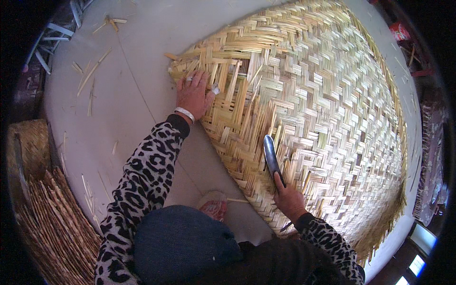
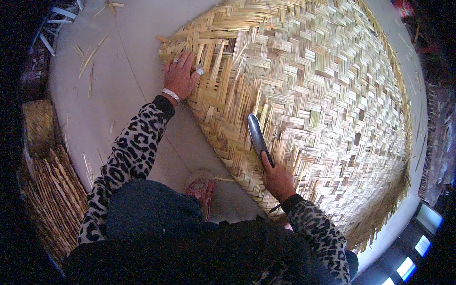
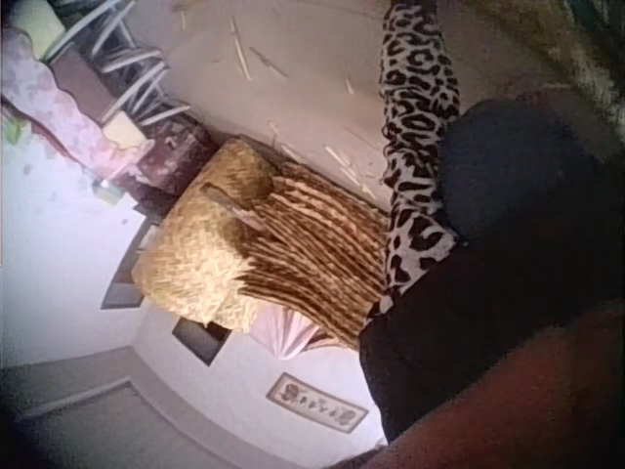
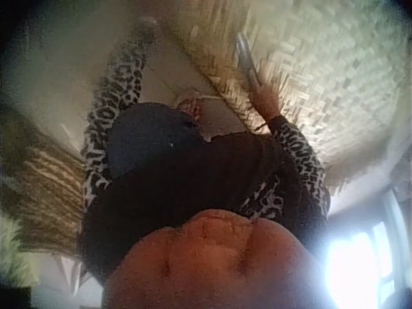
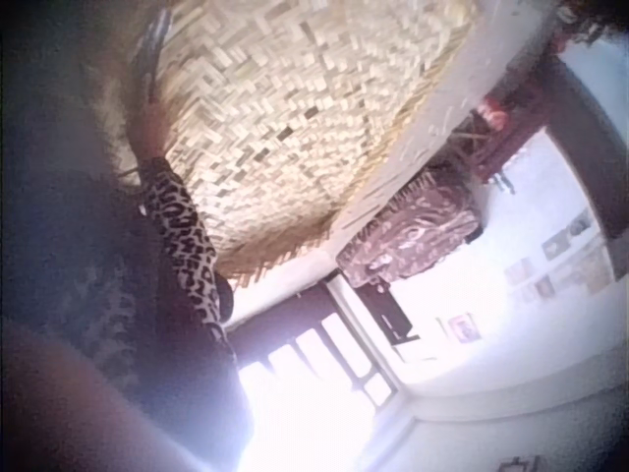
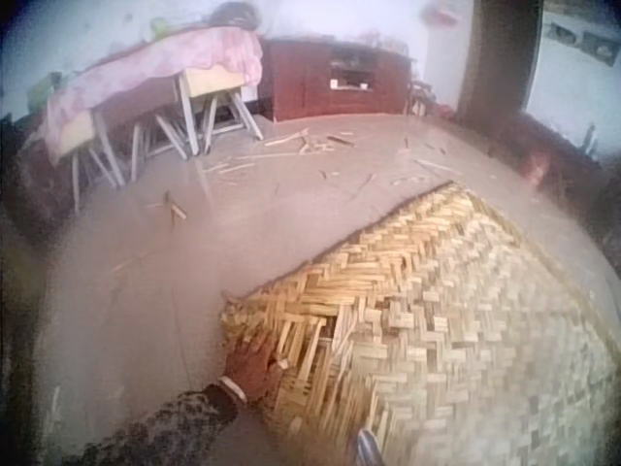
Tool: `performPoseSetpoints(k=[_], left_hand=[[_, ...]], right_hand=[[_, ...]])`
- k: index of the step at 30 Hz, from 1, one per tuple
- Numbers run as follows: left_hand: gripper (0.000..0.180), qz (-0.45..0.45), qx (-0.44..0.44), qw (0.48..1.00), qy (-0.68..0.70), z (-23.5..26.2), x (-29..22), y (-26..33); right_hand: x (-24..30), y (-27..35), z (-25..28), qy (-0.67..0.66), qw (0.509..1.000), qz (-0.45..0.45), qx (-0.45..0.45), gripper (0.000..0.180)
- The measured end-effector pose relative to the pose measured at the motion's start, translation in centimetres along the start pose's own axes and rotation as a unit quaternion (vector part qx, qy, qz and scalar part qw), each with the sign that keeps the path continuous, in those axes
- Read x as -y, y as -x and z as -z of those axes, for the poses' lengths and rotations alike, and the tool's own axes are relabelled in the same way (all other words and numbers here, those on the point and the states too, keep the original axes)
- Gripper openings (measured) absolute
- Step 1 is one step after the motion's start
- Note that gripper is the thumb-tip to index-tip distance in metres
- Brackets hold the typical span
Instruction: The person sits on the floor and weaves a large mat using dried palm leaves. They insert leaf strips into the weave and use a knife to trim and tighten the edges. The mat grows as more strips are added.
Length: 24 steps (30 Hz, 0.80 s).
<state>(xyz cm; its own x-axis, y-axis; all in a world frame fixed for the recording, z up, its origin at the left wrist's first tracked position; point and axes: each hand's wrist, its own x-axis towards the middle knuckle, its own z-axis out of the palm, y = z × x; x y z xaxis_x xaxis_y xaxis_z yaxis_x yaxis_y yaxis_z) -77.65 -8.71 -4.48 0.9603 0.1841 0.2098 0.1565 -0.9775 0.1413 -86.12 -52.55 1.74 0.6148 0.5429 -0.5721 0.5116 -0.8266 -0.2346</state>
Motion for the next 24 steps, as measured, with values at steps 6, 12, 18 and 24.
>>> performPoseSetpoints(k=[6,12,18,24], left_hand=[[0.053,0.006,0.027,1.0,-0.007,0.6,-0.2,0.0],[0.044,-0.022,-0.02,0.999,0.017,2.5,0.2,-0.2],[0.048,0.035,0.083,0.96,0.267,2.5,-2.2,-4.7],[0.028,0.206,0.354,0.763,0.5,1.4,-2.1,-9.0]], right_hand=[[0.5,0.2,0.9,-0.009,1.0,-0.015,0.026,0.079],[0.4,0.4,0.9,-0.017,1.0,-0.013,0.018,0.081],[0.6,0.4,0.8,0.0,0.999,-0.027,0.021,0.083],[0.5,0.4,0.4,0.009,0.999,-0.03,-0.002,0.081]])
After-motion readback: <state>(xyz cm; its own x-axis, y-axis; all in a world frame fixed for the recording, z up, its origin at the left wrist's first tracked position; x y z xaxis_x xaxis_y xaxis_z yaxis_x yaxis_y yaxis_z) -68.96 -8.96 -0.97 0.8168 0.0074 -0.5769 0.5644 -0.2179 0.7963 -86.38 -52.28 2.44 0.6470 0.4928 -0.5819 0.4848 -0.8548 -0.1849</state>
